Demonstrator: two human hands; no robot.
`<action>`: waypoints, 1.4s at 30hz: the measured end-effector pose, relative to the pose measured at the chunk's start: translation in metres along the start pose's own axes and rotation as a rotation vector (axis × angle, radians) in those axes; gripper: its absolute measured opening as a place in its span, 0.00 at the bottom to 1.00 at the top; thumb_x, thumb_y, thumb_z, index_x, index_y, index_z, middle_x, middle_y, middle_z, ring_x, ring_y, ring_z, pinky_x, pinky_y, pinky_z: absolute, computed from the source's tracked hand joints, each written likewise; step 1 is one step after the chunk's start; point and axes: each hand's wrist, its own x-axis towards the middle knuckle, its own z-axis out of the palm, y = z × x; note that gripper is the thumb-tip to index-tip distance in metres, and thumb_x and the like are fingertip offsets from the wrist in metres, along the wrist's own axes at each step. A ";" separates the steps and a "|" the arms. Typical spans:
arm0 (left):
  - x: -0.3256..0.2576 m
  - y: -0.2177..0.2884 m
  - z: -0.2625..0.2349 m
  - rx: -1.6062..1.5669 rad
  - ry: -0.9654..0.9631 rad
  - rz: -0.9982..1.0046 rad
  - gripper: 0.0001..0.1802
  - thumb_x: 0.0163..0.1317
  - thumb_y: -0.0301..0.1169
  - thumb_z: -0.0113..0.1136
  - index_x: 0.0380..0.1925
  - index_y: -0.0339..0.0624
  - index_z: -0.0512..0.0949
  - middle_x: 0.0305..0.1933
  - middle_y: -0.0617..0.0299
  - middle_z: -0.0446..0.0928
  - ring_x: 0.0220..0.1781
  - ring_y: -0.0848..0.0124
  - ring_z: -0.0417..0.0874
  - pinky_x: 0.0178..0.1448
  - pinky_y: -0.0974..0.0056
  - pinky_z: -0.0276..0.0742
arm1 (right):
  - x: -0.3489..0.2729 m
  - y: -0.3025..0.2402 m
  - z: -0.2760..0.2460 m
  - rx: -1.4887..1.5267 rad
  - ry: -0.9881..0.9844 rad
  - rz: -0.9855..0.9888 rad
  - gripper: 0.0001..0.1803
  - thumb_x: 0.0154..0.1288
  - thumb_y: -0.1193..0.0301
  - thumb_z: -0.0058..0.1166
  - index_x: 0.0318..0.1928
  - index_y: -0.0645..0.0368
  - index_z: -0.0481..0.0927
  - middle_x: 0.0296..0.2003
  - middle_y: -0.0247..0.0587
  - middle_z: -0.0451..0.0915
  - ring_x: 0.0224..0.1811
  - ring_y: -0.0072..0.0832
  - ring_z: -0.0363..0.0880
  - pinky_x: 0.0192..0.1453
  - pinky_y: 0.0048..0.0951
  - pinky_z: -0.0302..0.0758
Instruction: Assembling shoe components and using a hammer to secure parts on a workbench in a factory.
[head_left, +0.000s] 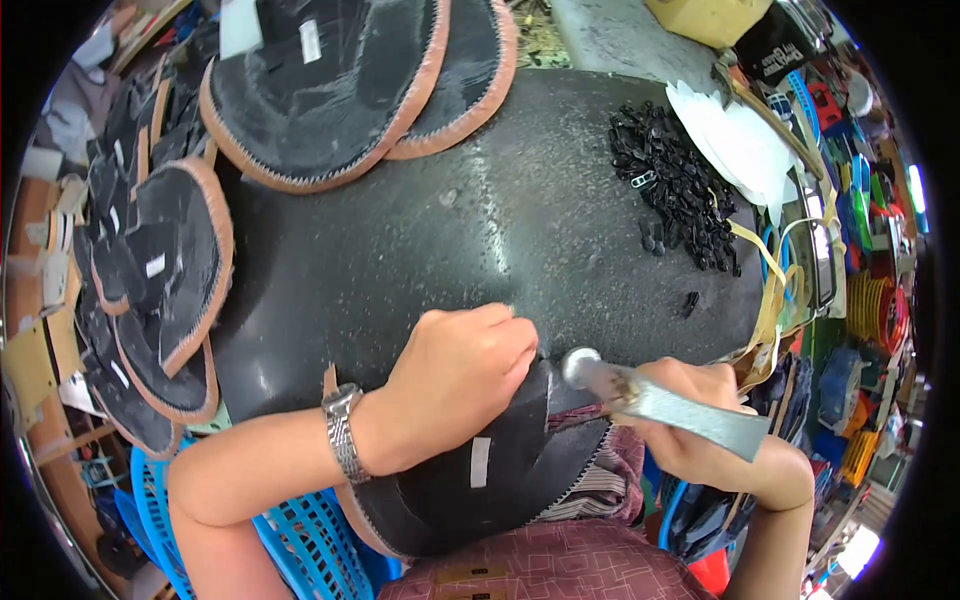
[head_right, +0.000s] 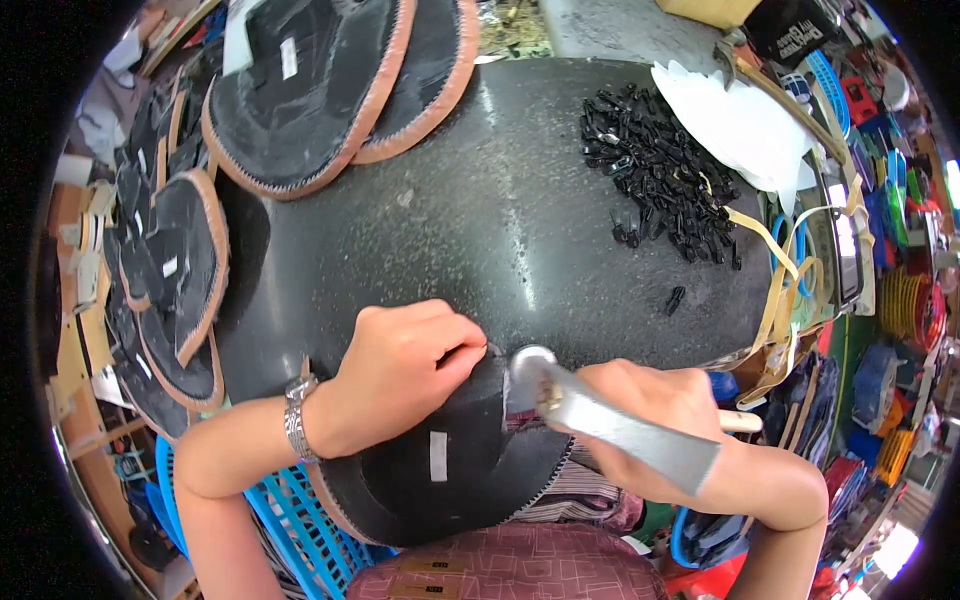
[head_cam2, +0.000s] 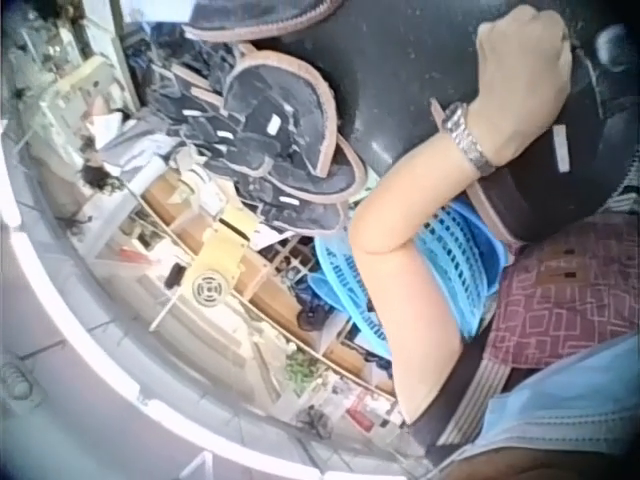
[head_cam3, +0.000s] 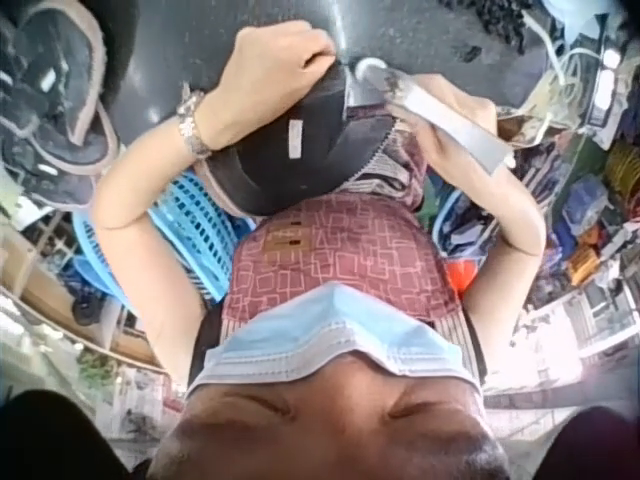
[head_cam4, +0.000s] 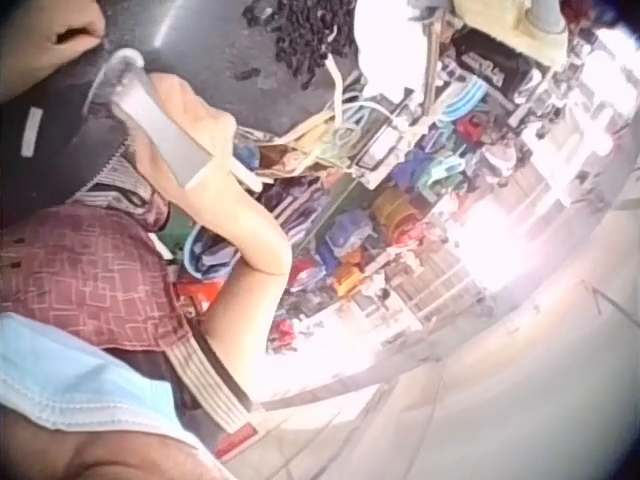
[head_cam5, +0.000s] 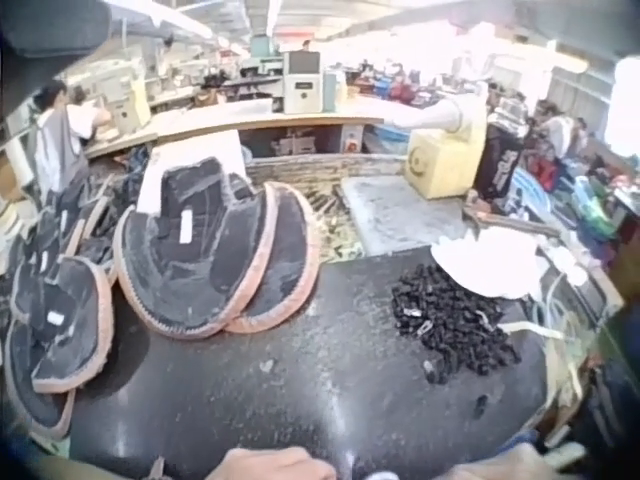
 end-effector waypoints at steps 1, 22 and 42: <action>-0.001 0.002 -0.001 0.004 0.010 -0.047 0.02 0.49 0.24 0.63 0.24 0.41 0.80 0.24 0.59 0.77 0.24 0.62 0.79 0.26 0.62 0.75 | 0.006 0.001 0.006 0.023 -0.014 -0.098 0.12 0.54 0.69 0.59 0.38 0.58 0.74 0.23 0.41 0.74 0.20 0.39 0.77 0.22 0.35 0.73; -0.007 -0.019 -0.023 0.661 -0.182 0.799 0.14 0.50 0.32 0.55 0.29 0.29 0.80 0.26 0.57 0.75 0.30 0.65 0.75 0.30 0.67 0.68 | 0.045 -0.003 -0.006 -0.183 -0.028 -0.307 0.17 0.46 0.67 0.54 0.36 0.62 0.72 0.20 0.32 0.65 0.18 0.25 0.73 0.17 0.27 0.69; 0.022 -0.015 0.001 -0.016 0.044 0.181 0.03 0.53 0.26 0.62 0.25 0.42 0.77 0.23 0.59 0.74 0.25 0.60 0.79 0.29 0.61 0.76 | 0.036 -0.008 -0.020 -0.153 0.070 -0.143 0.10 0.63 0.67 0.57 0.42 0.58 0.78 0.25 0.45 0.76 0.25 0.42 0.79 0.24 0.35 0.74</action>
